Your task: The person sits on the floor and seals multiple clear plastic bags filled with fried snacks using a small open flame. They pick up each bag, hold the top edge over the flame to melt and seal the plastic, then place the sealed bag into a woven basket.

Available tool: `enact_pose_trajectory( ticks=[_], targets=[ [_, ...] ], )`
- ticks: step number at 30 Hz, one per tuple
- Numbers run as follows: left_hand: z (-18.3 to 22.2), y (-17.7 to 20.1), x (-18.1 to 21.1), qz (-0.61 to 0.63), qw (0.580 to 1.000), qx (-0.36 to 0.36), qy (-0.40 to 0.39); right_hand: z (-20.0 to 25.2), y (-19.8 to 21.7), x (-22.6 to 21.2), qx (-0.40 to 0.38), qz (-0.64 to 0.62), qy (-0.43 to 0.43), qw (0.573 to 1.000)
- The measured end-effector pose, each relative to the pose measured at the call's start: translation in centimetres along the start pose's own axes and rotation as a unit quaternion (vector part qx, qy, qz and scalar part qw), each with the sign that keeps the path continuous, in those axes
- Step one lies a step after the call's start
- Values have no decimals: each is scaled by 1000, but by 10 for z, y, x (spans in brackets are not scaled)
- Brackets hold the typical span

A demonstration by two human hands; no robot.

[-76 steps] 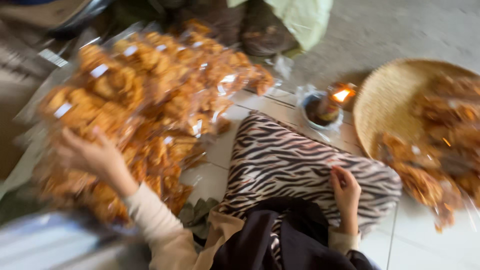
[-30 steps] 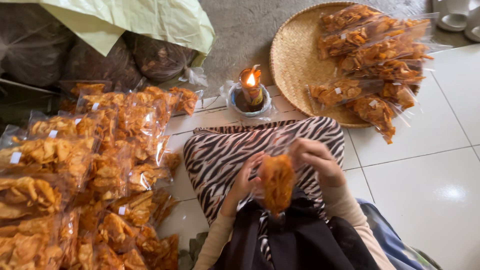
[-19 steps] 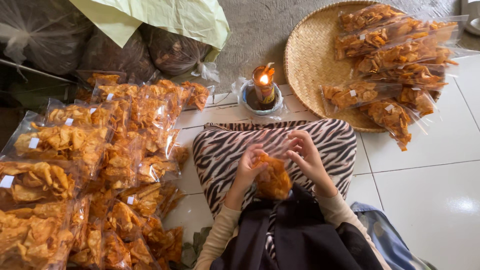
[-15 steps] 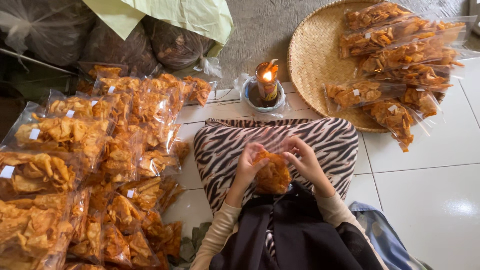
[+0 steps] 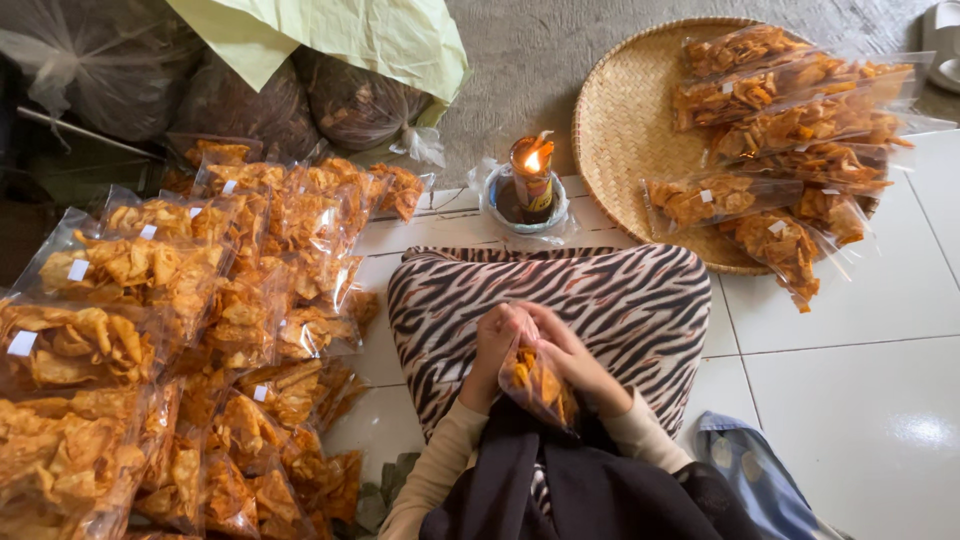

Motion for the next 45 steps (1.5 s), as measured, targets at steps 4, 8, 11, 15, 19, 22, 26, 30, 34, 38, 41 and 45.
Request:
enact_pose_trajectory(
  ticks=[4, 8, 11, 15, 19, 22, 26, 30, 34, 38, 41, 45],
  targets=[
    [-9, -17, 60, -300, 940, 32, -162, 4, -2, 19, -3, -38, -7, 999],
    [-22, -34, 81, -518, 835, 16, -185, 8, 18, 30, 79, -51, -11, 996],
    [-14, -31, 68, -482, 867, 69, -109, 12, 32, 26, 138, -67, 15, 988],
    [-3, -12, 25, -254, 956, 111, 98, 21, 50, 17, 246, -60, 104, 962],
    [11, -21, 41, -220, 973, 51, 56, 18, 54, 10, 331, -7, 143, 933],
    [11, -26, 50, -249, 968, 11, 30, 13, 39, -6, 288, 94, 167, 938],
    [14, -15, 37, -220, 973, -43, 47, 14, 23, -31, 175, 92, 206, 959],
    [7, -2, 26, -131, 985, -101, 51, 17, 13, -55, 51, 172, 273, 945],
    [-8, -10, 40, -268, 960, -79, -20, 8, 26, -60, 102, 299, 199, 928],
    [-11, -16, 58, -400, 916, -26, 3, 11, 33, -60, 150, 315, 139, 927],
    [-14, -13, 55, -437, 896, -41, 62, 14, 38, -57, 150, 321, 136, 925],
    [-14, 2, 43, -370, 924, -29, 91, 19, 66, -33, 221, 124, 74, 964]
  ],
)
Point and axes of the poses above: each hand's wrist, its own z-axis away from the middle knuckle, its own y-axis out of the back of the hand, x = y × z, the point moved 6 cm from there along -z, towards the middle knuckle, and after that the axes turned 15 degrees about -z, right-handed, at the moved point
